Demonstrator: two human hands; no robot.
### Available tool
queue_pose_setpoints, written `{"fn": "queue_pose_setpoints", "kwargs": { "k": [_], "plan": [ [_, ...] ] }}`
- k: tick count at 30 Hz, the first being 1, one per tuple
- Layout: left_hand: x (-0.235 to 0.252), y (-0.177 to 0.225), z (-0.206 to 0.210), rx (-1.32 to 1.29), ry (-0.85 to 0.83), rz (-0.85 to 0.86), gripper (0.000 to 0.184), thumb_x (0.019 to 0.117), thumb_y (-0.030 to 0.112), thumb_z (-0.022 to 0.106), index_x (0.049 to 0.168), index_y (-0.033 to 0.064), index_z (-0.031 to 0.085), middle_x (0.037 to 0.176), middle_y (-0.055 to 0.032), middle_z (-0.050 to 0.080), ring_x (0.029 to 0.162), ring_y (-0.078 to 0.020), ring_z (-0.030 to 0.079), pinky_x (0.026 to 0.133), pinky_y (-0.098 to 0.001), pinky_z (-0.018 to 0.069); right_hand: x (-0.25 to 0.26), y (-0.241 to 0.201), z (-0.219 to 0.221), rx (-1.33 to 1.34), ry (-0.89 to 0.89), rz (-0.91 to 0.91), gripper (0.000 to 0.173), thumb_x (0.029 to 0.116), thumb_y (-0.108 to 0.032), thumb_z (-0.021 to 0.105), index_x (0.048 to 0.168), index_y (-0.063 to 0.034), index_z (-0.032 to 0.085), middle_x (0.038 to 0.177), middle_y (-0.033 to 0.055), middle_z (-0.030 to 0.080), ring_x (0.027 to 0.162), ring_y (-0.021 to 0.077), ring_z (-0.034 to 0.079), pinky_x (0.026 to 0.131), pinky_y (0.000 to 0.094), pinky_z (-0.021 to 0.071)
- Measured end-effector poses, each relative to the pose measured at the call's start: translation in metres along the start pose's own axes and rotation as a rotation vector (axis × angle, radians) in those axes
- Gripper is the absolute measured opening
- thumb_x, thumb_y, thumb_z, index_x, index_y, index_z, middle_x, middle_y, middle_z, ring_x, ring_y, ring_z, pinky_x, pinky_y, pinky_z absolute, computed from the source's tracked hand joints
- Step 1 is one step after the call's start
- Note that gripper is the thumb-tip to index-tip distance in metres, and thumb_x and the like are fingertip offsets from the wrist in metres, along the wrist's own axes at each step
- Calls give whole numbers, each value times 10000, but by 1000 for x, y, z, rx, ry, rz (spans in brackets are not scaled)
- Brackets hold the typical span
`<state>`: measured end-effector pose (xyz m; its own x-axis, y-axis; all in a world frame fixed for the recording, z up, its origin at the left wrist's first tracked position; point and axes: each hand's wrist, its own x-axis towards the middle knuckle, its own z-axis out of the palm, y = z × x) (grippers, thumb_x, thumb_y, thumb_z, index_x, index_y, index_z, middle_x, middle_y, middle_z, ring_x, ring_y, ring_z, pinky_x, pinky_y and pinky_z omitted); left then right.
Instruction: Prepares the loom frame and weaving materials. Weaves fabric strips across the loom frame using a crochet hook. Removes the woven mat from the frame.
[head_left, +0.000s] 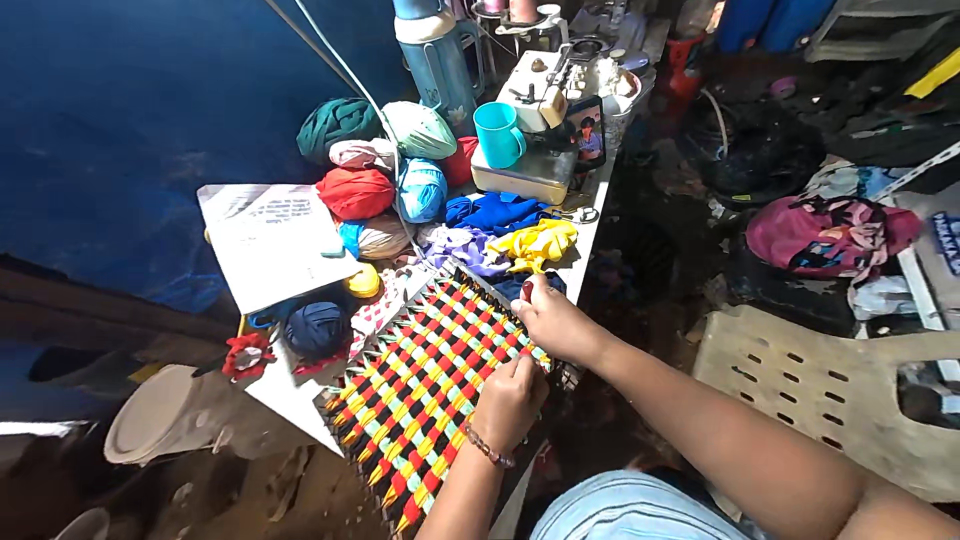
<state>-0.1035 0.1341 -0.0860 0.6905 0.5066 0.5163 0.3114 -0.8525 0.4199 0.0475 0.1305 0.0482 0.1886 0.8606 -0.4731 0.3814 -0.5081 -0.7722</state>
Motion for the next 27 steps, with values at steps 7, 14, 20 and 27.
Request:
{"fn": "queue_pose_setpoints", "kwargs": {
  "k": [7,14,20,27],
  "plan": [
    [-10,7,10,23,109,-41,114,856,75,622,807,14,704,839,-114,758,728,-179,751,688,-264,611,16,34,1,356,188,133,315,1121,-201,405,1350,9,360,939,134,517,629,165,565,652,338,543],
    [-6,0,2,-25,27,52,120,882,85,621,805,23,690,877,-126,767,771,-198,764,701,-282,616,1,19,4,135,78,-20,312,1112,-213,435,1335,5,418,975,170,589,758,232,631,746,401,551],
    [-13,-3,3,-126,55,28,81,863,47,631,814,18,690,947,-129,772,833,-171,761,766,-237,601,8,54,5,687,365,-45,256,1099,-153,456,1297,0,402,837,56,487,557,95,489,583,267,501],
    [-9,-3,-7,-352,-95,-168,253,946,220,643,1022,6,755,1082,-143,746,997,-181,731,891,-297,592,-15,55,17,1213,427,-288,338,1055,-120,468,722,-182,469,508,-86,359,428,26,366,493,196,418]
  ]
}}
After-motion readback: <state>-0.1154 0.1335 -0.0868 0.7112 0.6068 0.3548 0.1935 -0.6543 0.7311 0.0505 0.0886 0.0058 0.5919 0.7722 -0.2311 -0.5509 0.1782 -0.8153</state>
